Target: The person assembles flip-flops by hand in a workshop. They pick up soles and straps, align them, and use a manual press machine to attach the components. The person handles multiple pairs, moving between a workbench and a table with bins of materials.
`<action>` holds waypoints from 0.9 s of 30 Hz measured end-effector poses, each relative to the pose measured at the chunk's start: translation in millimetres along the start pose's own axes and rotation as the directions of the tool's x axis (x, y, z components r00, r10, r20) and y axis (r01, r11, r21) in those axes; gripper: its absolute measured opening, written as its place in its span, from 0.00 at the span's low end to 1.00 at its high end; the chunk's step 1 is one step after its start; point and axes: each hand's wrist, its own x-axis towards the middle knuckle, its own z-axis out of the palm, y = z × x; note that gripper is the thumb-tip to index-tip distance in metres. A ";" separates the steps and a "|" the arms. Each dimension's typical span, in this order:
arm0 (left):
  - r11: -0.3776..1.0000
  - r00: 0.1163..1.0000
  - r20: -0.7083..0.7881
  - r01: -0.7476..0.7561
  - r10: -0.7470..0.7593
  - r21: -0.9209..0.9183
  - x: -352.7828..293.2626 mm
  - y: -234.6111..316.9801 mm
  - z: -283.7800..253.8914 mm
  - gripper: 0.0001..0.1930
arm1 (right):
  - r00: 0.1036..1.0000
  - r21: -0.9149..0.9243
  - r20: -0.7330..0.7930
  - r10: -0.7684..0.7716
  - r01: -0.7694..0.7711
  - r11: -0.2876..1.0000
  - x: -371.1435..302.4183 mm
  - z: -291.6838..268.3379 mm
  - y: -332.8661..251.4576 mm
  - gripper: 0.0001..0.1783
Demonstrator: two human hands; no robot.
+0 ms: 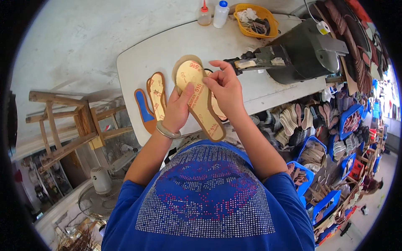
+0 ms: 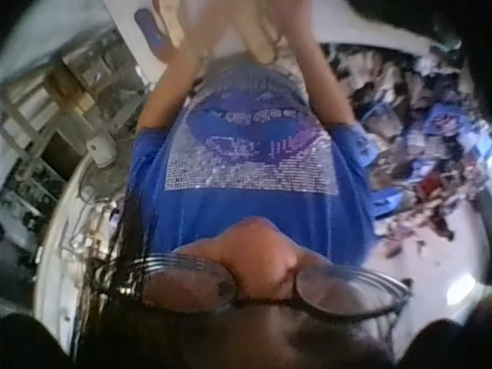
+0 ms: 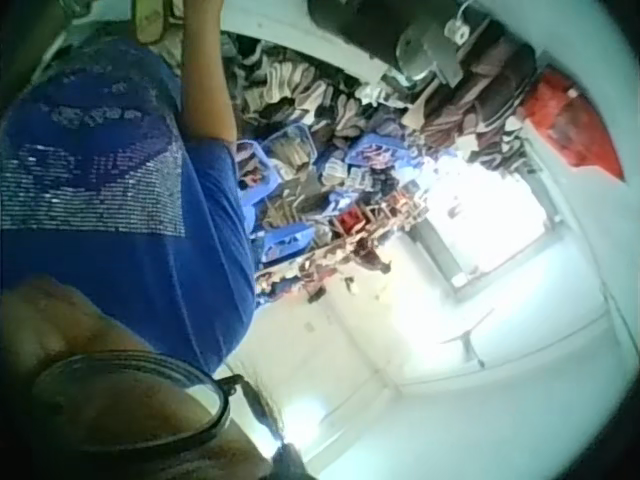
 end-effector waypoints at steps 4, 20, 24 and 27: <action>0.905 0.958 0.243 0.038 -0.154 0.424 34.6 -5.5 -15.5 0.21 | 0.997 0.093 0.002 0.075 -0.075 0.993 0.9 -34.6 20.6 0.27; -0.043 0.683 0.537 -0.636 -0.494 0.770 199.5 5.7 68.5 0.38 | 0.881 0.237 -0.103 0.461 -0.429 0.872 -6.1 -96.4 43.9 0.21; -0.041 0.659 0.533 -0.648 -0.530 0.760 216.7 3.9 71.8 0.38 | 0.886 0.231 -0.110 0.451 -0.419 0.878 4.7 -95.3 42.5 0.21; -0.026 0.676 0.541 -0.636 -0.500 0.771 220.4 7.5 67.7 0.37 | 0.882 0.198 -0.129 0.453 -0.425 0.883 13.3 -93.3 40.2 0.21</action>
